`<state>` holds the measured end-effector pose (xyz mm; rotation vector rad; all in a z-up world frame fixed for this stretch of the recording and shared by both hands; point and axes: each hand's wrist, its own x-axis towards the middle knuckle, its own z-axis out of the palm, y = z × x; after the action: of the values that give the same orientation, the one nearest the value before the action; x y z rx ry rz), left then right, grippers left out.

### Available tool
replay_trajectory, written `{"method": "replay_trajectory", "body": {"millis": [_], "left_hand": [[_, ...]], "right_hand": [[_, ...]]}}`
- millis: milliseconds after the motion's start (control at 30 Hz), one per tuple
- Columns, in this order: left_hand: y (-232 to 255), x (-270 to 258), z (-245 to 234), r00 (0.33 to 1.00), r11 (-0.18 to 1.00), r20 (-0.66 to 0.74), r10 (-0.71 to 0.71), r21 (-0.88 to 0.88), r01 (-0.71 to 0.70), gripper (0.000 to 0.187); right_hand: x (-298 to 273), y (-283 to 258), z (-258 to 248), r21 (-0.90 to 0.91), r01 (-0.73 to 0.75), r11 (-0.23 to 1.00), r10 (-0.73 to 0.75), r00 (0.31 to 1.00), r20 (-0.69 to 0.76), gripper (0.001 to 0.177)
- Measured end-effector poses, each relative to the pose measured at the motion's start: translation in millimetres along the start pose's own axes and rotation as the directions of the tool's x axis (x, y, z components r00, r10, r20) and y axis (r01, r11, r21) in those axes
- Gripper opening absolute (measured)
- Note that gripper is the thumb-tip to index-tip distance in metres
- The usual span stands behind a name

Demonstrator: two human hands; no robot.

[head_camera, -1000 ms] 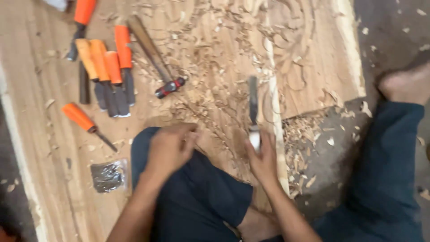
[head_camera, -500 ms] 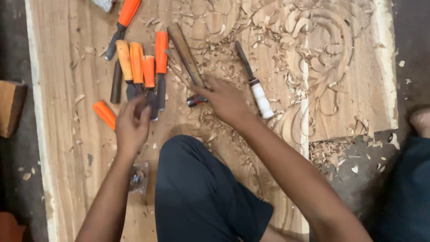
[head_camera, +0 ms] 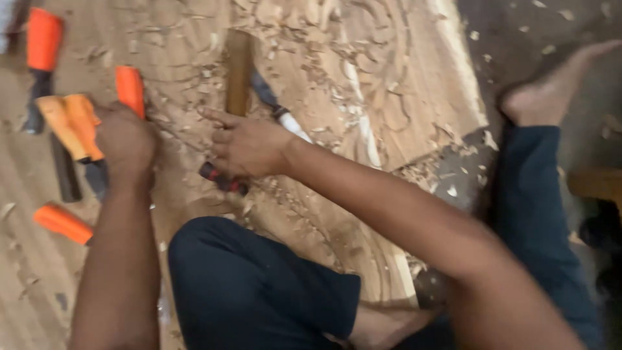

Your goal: The person carves a floral design into a wooden board by striking a chisel with a hammer and then using the chisel by hand to refine the details. They switch between various chisels and occasionally clear away wood shavings to reveal the work surface.

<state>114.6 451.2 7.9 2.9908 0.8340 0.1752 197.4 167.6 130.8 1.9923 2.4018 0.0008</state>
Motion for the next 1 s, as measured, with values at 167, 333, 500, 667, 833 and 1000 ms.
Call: {"method": "replay_trajectory", "body": {"millis": [167,333,500,667,833,1000], "left_hand": [[36,-26,-66,0.993,0.999,0.115,0.012,-0.05,-0.006,0.056],[113,-69,-82,0.995,0.406,0.083,0.052,-0.912,0.054,0.028],[266,-133,-74,0.853,-0.042,-0.047,0.52,-0.999,-0.029,0.021],[319,-148,-71,0.754,-0.209,0.082,0.651,-0.936,0.282,0.021],[319,-154,-47,0.688,-0.277,0.096,0.719,-0.869,0.411,0.022],[322,-162,-37,0.614,-0.305,0.056,0.787,-0.831,0.466,0.024]], "right_hand": [[-132,-58,-65,0.42,-0.417,0.806,0.509,0.851,-0.131,0.032],[-274,-161,-28,0.906,-0.422,-0.01,0.963,0.241,0.123,0.04],[-310,-261,0,0.931,0.122,-0.345,0.921,-0.147,0.361,0.029],[-305,-276,10,0.885,0.389,-0.257,0.907,-0.22,0.36,0.03],[-301,-270,9,0.884,0.442,-0.154,0.944,-0.197,0.264,0.035],[-299,-274,15,0.909,0.377,-0.177,0.946,-0.19,0.263,0.037]]}}
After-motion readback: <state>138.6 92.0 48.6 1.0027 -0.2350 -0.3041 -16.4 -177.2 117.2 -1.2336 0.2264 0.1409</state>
